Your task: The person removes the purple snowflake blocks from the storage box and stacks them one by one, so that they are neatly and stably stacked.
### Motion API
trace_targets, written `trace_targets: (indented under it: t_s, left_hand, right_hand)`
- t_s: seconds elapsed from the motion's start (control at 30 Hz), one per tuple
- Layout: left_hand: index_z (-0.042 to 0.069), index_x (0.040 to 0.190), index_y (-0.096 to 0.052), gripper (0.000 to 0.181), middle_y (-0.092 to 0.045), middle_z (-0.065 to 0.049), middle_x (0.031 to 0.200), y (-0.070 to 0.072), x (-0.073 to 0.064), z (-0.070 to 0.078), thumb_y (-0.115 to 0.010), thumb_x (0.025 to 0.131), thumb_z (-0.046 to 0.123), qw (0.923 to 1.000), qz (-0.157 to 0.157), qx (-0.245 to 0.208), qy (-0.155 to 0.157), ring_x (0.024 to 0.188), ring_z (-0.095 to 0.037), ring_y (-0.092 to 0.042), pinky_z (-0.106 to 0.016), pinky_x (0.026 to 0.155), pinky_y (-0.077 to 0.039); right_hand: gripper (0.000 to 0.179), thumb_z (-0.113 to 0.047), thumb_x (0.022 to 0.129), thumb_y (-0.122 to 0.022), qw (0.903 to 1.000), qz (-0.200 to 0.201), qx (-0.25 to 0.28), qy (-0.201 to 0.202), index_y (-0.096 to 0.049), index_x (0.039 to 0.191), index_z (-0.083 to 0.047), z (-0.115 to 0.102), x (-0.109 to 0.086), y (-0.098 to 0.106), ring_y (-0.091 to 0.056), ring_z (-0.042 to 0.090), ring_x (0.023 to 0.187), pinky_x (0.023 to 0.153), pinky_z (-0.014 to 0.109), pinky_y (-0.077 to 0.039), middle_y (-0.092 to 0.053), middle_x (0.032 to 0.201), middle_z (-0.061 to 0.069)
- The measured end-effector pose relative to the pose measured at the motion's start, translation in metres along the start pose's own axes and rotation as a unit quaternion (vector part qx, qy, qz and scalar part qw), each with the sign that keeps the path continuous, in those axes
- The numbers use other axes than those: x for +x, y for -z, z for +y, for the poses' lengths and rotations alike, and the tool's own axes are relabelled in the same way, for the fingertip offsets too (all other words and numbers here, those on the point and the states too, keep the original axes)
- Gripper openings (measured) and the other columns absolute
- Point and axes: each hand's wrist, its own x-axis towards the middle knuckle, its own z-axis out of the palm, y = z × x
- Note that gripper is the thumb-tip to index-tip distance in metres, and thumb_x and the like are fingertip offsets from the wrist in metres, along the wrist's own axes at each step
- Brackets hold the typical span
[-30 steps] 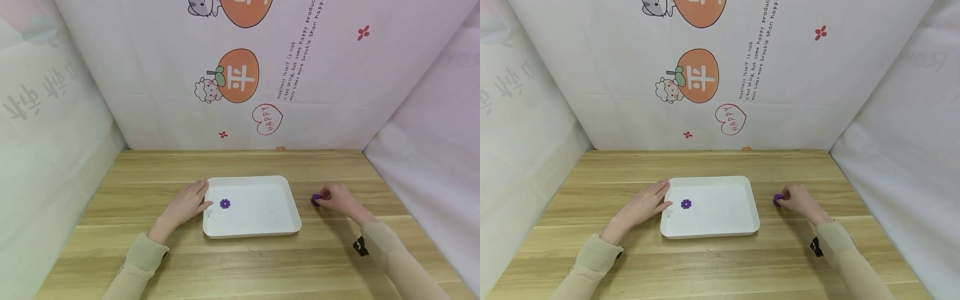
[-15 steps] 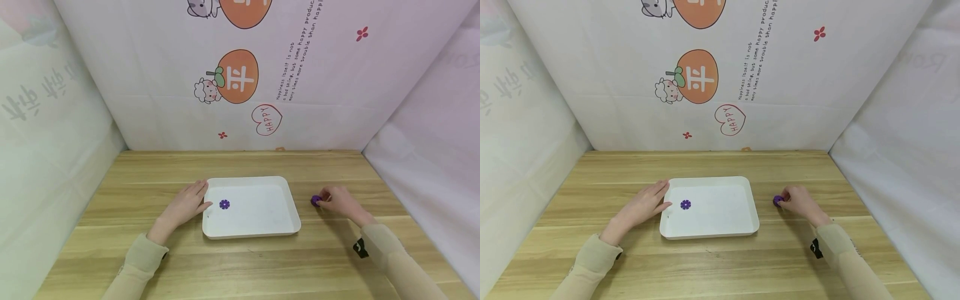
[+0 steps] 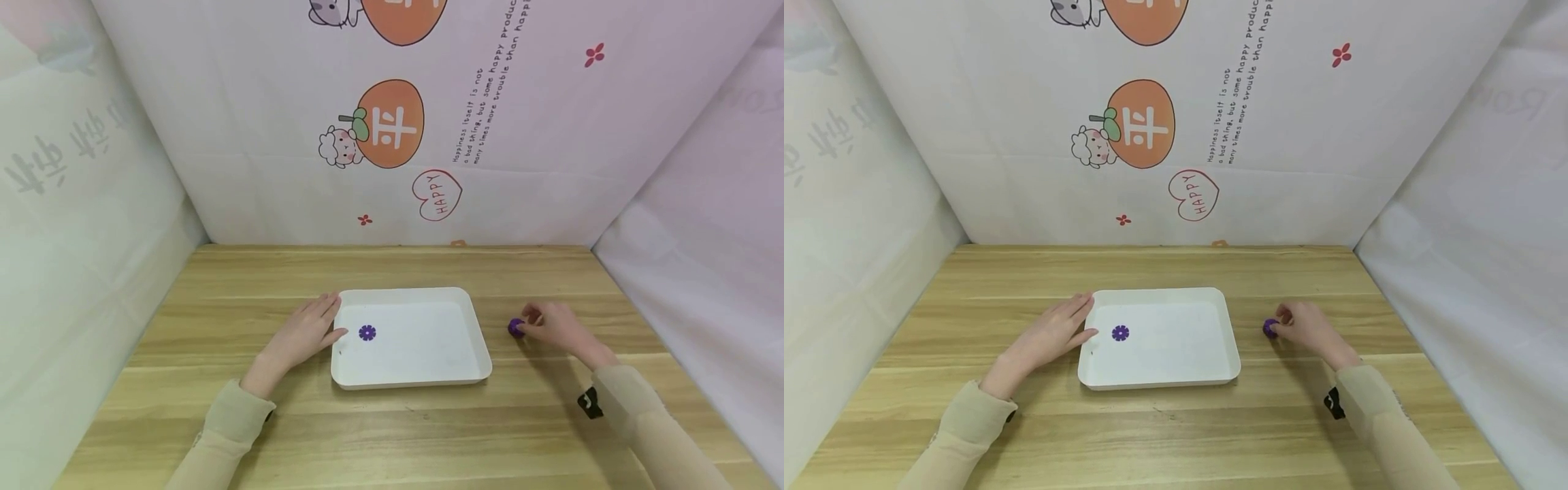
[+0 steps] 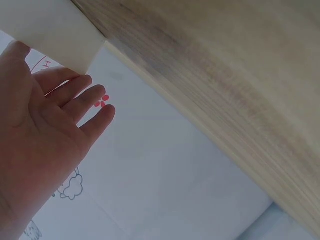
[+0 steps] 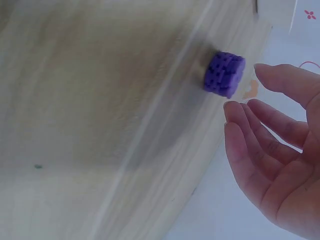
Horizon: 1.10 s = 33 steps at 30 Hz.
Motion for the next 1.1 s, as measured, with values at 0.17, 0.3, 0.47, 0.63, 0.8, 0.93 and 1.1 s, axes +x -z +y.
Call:
trace_targets:
  t_s: [0.17, 0.3, 0.47, 0.63, 0.8, 0.93, 1.1]
  left_hand:
    - [-0.008, 0.141, -0.048, 0.066, -0.049, -0.024, 0.148, 0.001, 0.001, -0.002, -0.057, 0.099, 0.041, 1.0, -0.003, 0.008, -0.001, 0.137, -0.04, -0.049, -0.053, 0.113, -0.044]
    - [-0.008, 0.142, -0.048, 0.066, -0.048, -0.024, 0.149, 0.003, 0.001, -0.003, -0.057, 0.099, 0.042, 0.9999, -0.007, 0.009, -0.001, 0.137, -0.04, -0.048, -0.053, 0.114, -0.043]
    - [-0.007, 0.143, -0.046, 0.068, -0.046, -0.023, 0.151, 0.003, 0.001, -0.004, -0.055, 0.1, 0.044, 0.9999, -0.014, 0.008, 0.003, 0.139, -0.04, -0.047, -0.053, 0.115, -0.042]
    - [-0.006, 0.143, -0.046, 0.067, -0.046, -0.022, 0.151, 0.003, 0.0, -0.004, -0.055, 0.1, 0.044, 0.9998, -0.015, 0.01, 0.004, 0.139, -0.039, -0.047, -0.053, 0.115, -0.042]
    - [-0.006, 0.143, -0.047, 0.066, -0.047, -0.022, 0.151, 0.003, 0.001, -0.004, -0.054, 0.1, 0.044, 0.9997, -0.016, 0.016, 0.003, 0.138, -0.039, -0.048, -0.052, 0.114, -0.043]
    - [-0.006, 0.144, -0.047, 0.066, -0.047, -0.022, 0.151, 0.003, 0.002, -0.004, -0.054, 0.1, 0.044, 0.9997, -0.018, 0.014, 0.004, 0.139, -0.039, -0.048, -0.052, 0.115, -0.043]
    - [-0.006, 0.144, -0.045, 0.067, -0.045, -0.022, 0.152, 0.002, 0.001, -0.003, -0.053, 0.101, 0.045, 0.9995, -0.03, 0.007, 0.009, 0.14, -0.039, -0.046, -0.053, 0.116, -0.041]
  right_hand:
    - [0.026, -0.017, 0.088, -0.073, 1.0, -0.008, -0.004, 0.004, -0.067, 0.101, 0.005, -0.012, 0.008, 0.004, -0.07, 0.026, 0.08, 0.07, 0.04, -0.061, -0.072, 0.09, 0.015]
    - [0.027, -0.015, 0.089, -0.07, 0.9998, -0.02, 0.0, 0.005, -0.066, 0.106, 0.006, -0.022, 0.02, 0.003, -0.07, 0.025, 0.082, 0.071, 0.039, -0.06, -0.072, 0.092, 0.014]
    - [0.026, -0.015, 0.09, -0.068, 0.9994, -0.03, 0.009, 0.015, -0.066, 0.107, 0.006, -0.037, 0.032, 0.004, -0.068, 0.024, 0.084, 0.075, 0.042, -0.059, -0.072, 0.094, 0.015]
    - [0.024, -0.012, 0.088, -0.07, 0.9981, -0.016, 0.011, 0.059, -0.067, 0.103, 0.006, -0.048, 0.041, 0.002, -0.067, 0.023, 0.08, 0.071, 0.04, -0.059, -0.072, 0.091, 0.015]
    - [0.023, -0.014, 0.089, -0.071, 0.9971, -0.019, 0.004, 0.073, -0.068, 0.103, 0.003, -0.061, 0.052, 0.0, -0.069, 0.021, 0.079, 0.072, 0.04, -0.06, -0.072, 0.091, 0.013]
    - [0.023, -0.016, 0.089, -0.072, 0.9962, -0.033, -0.005, 0.081, -0.068, 0.104, 0.002, -0.075, 0.06, -0.002, -0.07, 0.019, 0.079, 0.072, 0.036, -0.061, -0.073, 0.093, 0.012]
    - [0.023, -0.016, 0.088, -0.074, 0.9948, -0.036, -0.009, 0.095, -0.069, 0.104, 0.001, -0.094, 0.068, -0.007, -0.068, 0.015, 0.078, 0.072, 0.031, -0.06, -0.072, 0.093, 0.009]
